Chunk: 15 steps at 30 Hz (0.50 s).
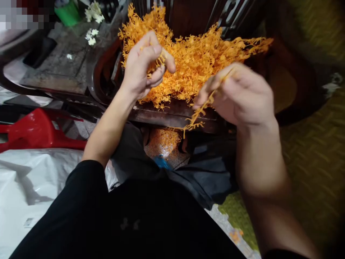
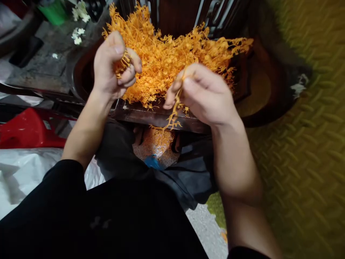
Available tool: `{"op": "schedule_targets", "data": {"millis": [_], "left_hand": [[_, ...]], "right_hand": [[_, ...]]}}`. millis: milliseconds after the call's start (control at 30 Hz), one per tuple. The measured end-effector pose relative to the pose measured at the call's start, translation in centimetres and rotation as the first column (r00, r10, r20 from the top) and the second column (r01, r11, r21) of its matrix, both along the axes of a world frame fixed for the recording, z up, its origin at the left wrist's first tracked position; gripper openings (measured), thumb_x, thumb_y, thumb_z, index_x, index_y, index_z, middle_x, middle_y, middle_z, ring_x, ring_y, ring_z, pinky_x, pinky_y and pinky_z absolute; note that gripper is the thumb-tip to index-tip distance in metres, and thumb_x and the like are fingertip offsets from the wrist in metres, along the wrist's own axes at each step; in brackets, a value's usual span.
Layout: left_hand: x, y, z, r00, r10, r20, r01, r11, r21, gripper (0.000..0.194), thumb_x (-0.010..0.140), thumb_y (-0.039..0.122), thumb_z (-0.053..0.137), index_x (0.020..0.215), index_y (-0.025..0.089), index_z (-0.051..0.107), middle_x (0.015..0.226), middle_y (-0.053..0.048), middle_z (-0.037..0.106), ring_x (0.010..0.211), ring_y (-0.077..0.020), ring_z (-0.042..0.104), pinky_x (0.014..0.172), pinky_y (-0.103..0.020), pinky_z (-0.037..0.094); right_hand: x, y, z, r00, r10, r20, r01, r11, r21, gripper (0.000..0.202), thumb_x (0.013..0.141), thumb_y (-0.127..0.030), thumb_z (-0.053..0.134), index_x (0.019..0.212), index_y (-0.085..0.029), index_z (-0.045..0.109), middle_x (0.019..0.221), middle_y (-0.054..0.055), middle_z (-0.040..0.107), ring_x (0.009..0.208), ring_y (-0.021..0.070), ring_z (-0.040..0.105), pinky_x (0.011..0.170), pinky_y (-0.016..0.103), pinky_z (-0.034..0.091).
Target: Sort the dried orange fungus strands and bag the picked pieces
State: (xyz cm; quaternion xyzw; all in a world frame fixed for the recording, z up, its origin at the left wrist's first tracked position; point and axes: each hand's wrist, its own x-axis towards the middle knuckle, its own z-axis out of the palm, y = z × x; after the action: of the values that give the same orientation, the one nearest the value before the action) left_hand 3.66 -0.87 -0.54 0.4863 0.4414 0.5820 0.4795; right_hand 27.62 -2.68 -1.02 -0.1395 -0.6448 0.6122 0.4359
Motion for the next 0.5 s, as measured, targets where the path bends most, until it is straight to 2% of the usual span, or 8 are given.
{"op": "schedule_targets", "data": {"millis": [67,133,167,233,300,367,433,500], "left_hand": [[-0.7,-0.3,0.4,1.0,0.017,0.002,-0.017,0.998,0.065,0.022,0.098,0.019,0.054,0.082,0.023,0.039,0.066,0.006,0.057,0.035,-0.0003,0.023,0.041,-0.016,0.018],[-1.5,-1.3,1.2,1.0,0.004,-0.029,0.001,0.988,0.156,0.017,0.095,0.016,0.058,0.088,0.024,0.045,0.067,0.006,0.057,0.037,-0.002,0.024,0.04,-0.017,0.019],[-1.9,-2.0,1.5,0.999,0.003,-0.051,0.008,0.979,0.205,0.013,0.093,0.015,0.058,0.092,0.024,0.049,0.067,0.006,0.057,0.038,-0.003,0.025,0.04,-0.018,0.019],[-2.9,-4.1,2.1,0.995,0.039,-0.089,-0.011,0.954,0.301,0.012,0.093,0.016,0.056,0.101,0.024,0.061,0.066,0.004,0.055,0.04,-0.0048,0.025,0.04,-0.02,0.019],[-4.5,-6.9,1.9,0.983,0.127,-0.134,-0.073,0.933,0.353,0.015,0.095,0.023,0.058,0.102,0.02,0.071,0.064,0.002,0.052,0.041,-0.0058,0.026,0.039,-0.023,0.017],[-6.7,-10.2,0.8,0.941,0.245,-0.234,-0.169,0.938,0.302,0.024,0.096,0.038,0.063,0.092,0.017,0.074,0.06,0.002,0.049,0.042,-0.0067,0.031,0.039,-0.025,0.019],[-9.7,-13.5,-1.5,0.86,0.308,-0.406,-0.289,0.951,0.109,0.038,0.097,0.053,0.059,0.083,0.019,0.067,0.057,0.003,0.046,0.044,-0.0086,0.038,0.041,-0.024,0.025],[-12.9,-16.4,-4.5,0.699,0.299,-0.649,-0.445,0.893,-0.067,0.046,0.099,0.061,0.05,0.083,0.02,0.062,0.059,0.002,0.05,0.051,-0.0108,0.047,0.05,-0.024,0.036]], "right_hand": [[1.0,0.2,-0.2,0.912,0.227,0.343,-0.258,0.965,0.046,0.019,0.097,-0.035,0.064,0.099,-0.019,0.074,0.105,0.008,0.077,0.098,0.0198,0.073,0.088,0.036,0.058],[2.2,1.1,-0.5,0.691,0.331,0.643,-0.441,0.897,0.011,0.026,0.095,-0.037,0.066,0.113,-0.021,0.077,0.121,0.007,0.076,0.111,0.0209,0.072,0.098,0.035,0.056],[2.6,1.6,-0.6,0.592,0.329,0.735,-0.467,0.884,-0.02,0.032,0.094,-0.039,0.067,0.121,-0.024,0.076,0.125,0.005,0.076,0.113,0.0218,0.072,0.099,0.035,0.056],[3.0,2.5,-0.9,0.515,0.228,0.826,-0.388,0.922,-0.012,0.043,0.092,-0.043,0.069,0.131,-0.026,0.072,0.127,0.004,0.075,0.111,0.0238,0.073,0.098,0.037,0.058],[2.7,2.9,-1.1,0.547,0.071,0.834,-0.222,0.973,0.063,0.045,0.092,-0.046,0.068,0.132,-0.025,0.071,0.128,0.005,0.075,0.112,0.0248,0.073,0.1,0.04,0.057],[2.0,2.9,-1.2,0.641,-0.077,0.764,-0.047,0.989,0.139,0.044,0.09,-0.051,0.07,0.126,-0.024,0.075,0.121,0.008,0.077,0.11,0.0246,0.073,0.101,0.042,0.056],[1.0,2.7,-1.3,0.713,-0.191,0.675,0.085,0.979,0.187,0.044,0.084,-0.058,0.073,0.114,-0.026,0.079,0.108,0.009,0.081,0.1,0.0237,0.076,0.094,0.042,0.058],[-0.1,2.2,-1.4,0.723,-0.305,0.62,0.192,0.951,0.243,0.04,0.078,-0.06,0.079,0.103,-0.029,0.083,0.098,0.01,0.082,0.089,0.0231,0.077,0.085,0.042,0.059]]}}
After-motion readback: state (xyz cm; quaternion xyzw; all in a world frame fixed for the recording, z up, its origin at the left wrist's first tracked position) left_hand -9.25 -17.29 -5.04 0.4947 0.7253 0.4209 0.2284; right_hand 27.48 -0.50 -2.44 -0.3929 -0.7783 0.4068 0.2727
